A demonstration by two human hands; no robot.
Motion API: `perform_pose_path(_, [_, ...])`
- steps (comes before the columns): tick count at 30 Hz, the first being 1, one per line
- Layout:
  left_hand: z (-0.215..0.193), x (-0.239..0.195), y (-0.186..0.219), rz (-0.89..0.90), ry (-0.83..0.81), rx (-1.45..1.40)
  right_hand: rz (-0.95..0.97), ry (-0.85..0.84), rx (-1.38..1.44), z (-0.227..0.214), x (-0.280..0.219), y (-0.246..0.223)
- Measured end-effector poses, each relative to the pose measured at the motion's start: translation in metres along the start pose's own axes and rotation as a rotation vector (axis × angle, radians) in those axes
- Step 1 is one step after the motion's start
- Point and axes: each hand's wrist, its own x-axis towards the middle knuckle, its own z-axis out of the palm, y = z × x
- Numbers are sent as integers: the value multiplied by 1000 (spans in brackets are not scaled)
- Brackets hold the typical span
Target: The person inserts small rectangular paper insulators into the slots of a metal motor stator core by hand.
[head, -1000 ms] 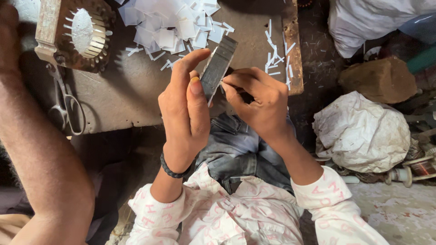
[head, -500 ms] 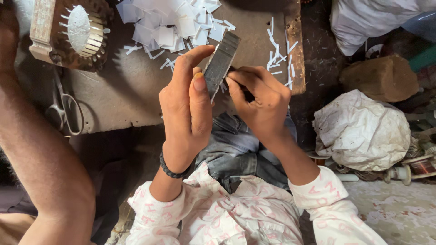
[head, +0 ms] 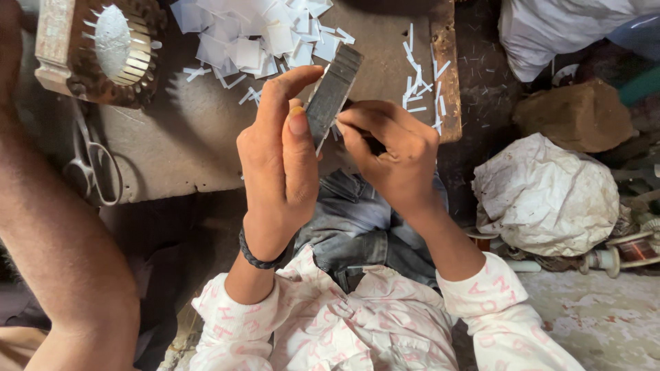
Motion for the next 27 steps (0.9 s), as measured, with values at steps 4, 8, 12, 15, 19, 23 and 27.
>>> perform_pose_path(4, [0, -1, -1, 17, -2, 12, 7, 43, -13, 5, -3, -1])
perform_pose_path(8, [0, 0, 0, 13, -2, 15, -38, 50, -51, 7, -5, -7])
perform_pose_path(12, [-2, 1, 1, 11, -9, 17, 64, -14, 174, -4, -7, -11])
perform_pose_path(15, [0, 1, 1, 4, -8, 9, 37, -17, 57, -6, -6, -8])
perform_pose_path(19, [-1, 2, 3, 4, -9, 11, -71, -5, -79, -2, -4, -4])
perform_pose_path(23, [-4, 1, 2, 13, -25, 31, -94, -14, -139, 1, 8, 3])
perform_pose_path(27, [-6, -1, -1, 14, -35, -8, -47, -59, -120, -1, 19, 4])
